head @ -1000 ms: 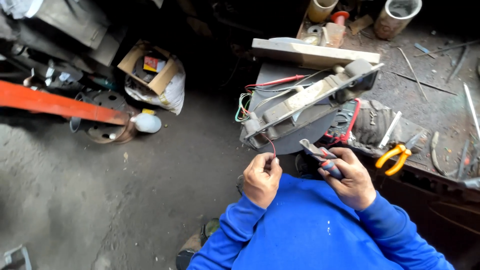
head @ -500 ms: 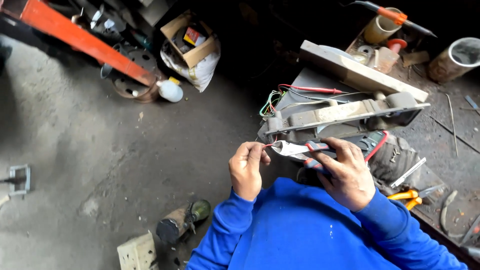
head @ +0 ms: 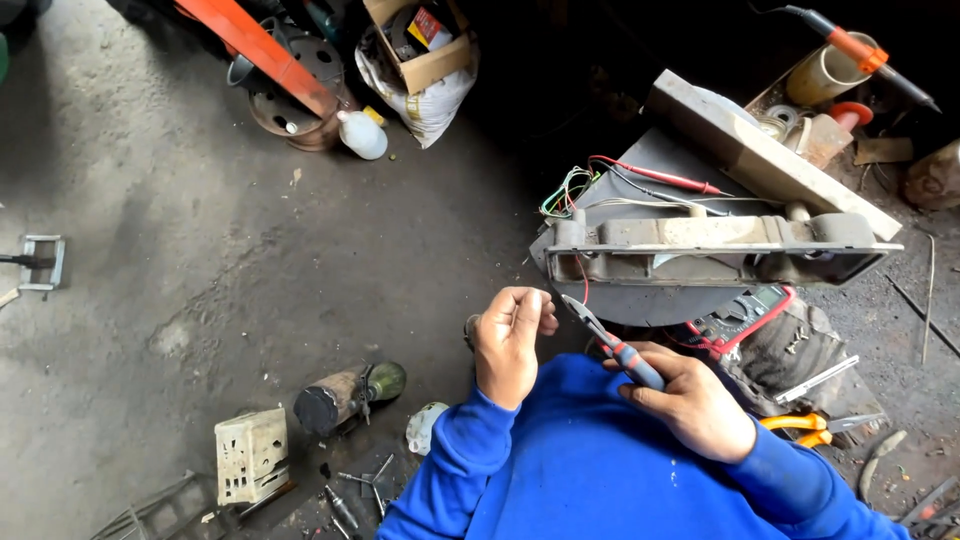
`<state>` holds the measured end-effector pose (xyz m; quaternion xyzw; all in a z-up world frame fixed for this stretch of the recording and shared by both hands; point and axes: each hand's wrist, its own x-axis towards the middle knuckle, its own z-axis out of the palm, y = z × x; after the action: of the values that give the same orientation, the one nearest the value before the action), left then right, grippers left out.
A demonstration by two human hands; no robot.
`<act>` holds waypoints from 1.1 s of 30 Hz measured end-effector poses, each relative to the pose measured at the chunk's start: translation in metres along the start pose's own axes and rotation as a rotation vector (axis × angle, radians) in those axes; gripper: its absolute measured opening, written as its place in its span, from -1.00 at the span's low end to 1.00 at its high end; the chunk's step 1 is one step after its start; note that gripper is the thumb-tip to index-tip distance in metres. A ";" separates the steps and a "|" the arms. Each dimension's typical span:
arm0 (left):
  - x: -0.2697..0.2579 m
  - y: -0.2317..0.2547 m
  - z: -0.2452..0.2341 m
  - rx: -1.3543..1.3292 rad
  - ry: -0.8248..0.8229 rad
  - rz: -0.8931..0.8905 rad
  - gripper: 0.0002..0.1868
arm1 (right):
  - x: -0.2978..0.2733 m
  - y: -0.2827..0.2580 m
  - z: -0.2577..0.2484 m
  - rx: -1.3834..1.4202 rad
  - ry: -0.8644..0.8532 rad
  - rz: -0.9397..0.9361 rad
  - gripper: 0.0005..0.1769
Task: Repairing the wiring of a vehicle light assembly by stripping and connecting wires
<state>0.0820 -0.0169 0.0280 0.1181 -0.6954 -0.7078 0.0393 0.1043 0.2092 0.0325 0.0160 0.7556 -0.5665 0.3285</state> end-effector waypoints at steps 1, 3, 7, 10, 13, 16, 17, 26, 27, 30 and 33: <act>-0.002 -0.002 -0.002 0.001 0.000 -0.006 -0.67 | -0.001 0.005 -0.001 0.002 -0.002 0.005 -0.63; -0.004 -0.007 -0.005 0.064 -0.042 0.041 -0.82 | -0.001 0.015 -0.005 -0.038 -0.003 0.001 -0.55; -0.010 -0.012 -0.002 0.431 0.054 0.312 -0.79 | -0.008 0.023 -0.010 0.058 0.081 0.028 -0.58; -0.020 -0.019 0.008 0.387 -0.046 0.157 -0.73 | -0.010 0.032 -0.016 0.053 0.111 0.067 -0.57; -0.026 -0.023 0.020 0.344 -0.091 0.102 -0.76 | -0.012 0.037 -0.022 -0.043 0.120 0.124 -0.56; -0.028 -0.031 0.024 0.434 -0.047 0.201 -0.82 | -0.014 0.037 -0.022 -0.001 0.080 0.193 -0.56; -0.028 -0.030 0.024 0.412 -0.051 0.208 -0.80 | -0.014 0.036 -0.021 -0.006 0.068 0.207 -0.56; -0.018 -0.019 0.012 0.464 0.001 0.297 -0.73 | 0.000 0.050 -0.004 0.271 -0.105 0.186 -0.60; -0.017 -0.019 0.009 0.484 -0.003 0.323 -0.73 | 0.002 0.048 -0.003 0.260 -0.119 0.177 -0.60; -0.014 -0.016 0.005 0.493 -0.019 0.353 -0.70 | 0.007 0.047 -0.002 0.222 -0.128 0.128 -0.56; -0.011 -0.014 0.001 0.498 -0.054 0.349 -0.70 | 0.010 0.040 -0.002 0.212 -0.142 0.146 -0.55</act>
<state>0.0945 -0.0132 0.0149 -0.0160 -0.8580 -0.5011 0.1119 0.1117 0.2214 -0.0064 0.0656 0.6630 -0.6175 0.4181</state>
